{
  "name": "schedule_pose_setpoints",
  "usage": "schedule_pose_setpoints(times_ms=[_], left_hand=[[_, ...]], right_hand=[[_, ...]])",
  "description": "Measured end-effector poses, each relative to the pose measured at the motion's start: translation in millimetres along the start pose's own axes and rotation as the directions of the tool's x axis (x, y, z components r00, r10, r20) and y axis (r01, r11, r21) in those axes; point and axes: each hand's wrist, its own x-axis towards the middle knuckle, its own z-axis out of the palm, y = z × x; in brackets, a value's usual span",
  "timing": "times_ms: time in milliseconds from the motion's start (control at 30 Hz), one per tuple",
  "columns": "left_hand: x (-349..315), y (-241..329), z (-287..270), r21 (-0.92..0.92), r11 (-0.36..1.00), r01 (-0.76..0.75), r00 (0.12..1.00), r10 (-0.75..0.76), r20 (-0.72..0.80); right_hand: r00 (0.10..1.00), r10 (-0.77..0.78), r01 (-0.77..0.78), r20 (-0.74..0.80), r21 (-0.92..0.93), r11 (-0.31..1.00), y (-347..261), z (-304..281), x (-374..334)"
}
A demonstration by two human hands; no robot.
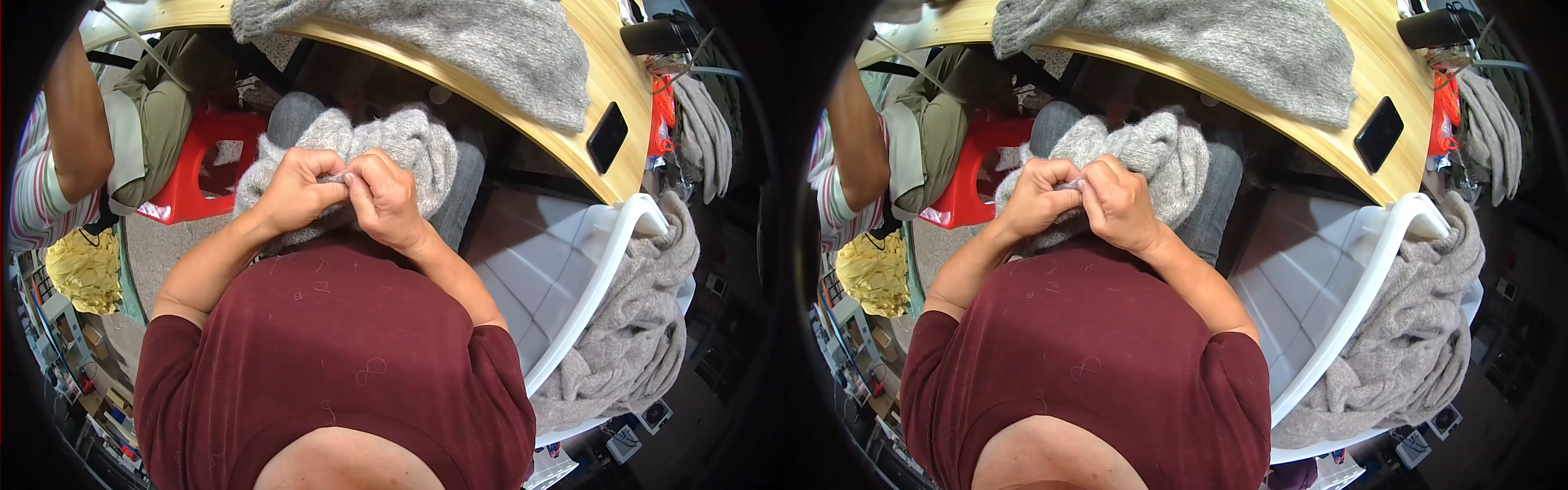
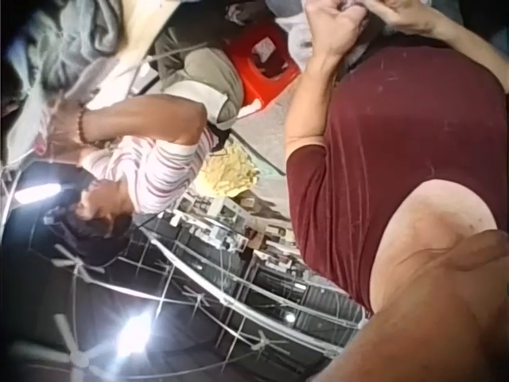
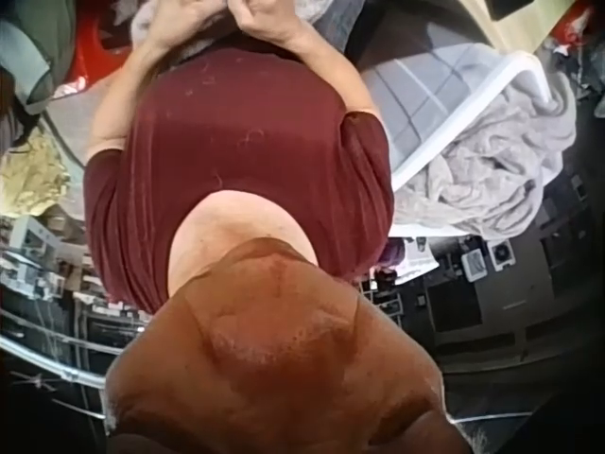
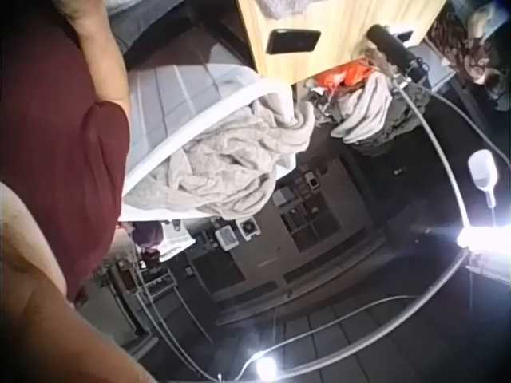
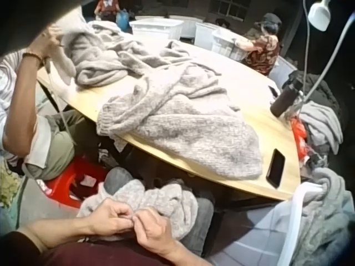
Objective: Inspect and remove loose threads or lint from knitted garments.
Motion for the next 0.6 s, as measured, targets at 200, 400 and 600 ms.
schedule_pose_setpoints(times_ms=[200, 400, 600], left_hand=[[7.6, 3.7, -11.0, -0.369, 0.92, 0.135, 0.989, -0.146, -0.003], [14.8, 23.7, -12.3, -0.354, 0.928, 0.12, 0.986, -0.153, -0.067], [9.7, 11.0, -26.7, -0.159, 0.987, 0.029, 0.98, -0.06, -0.189]], right_hand=[[0.927, 0.001, -0.065, -0.376, -0.156, 0.986, 27.9, -9.9, -11.1], [0.949, 0.03, -0.214, -0.313, -0.574, 0.79, 70.5, -13.7, -24.3], [0.872, 0.028, -0.165, -0.488, -0.24, 0.957, 90.7, -11.5, -25.9]])
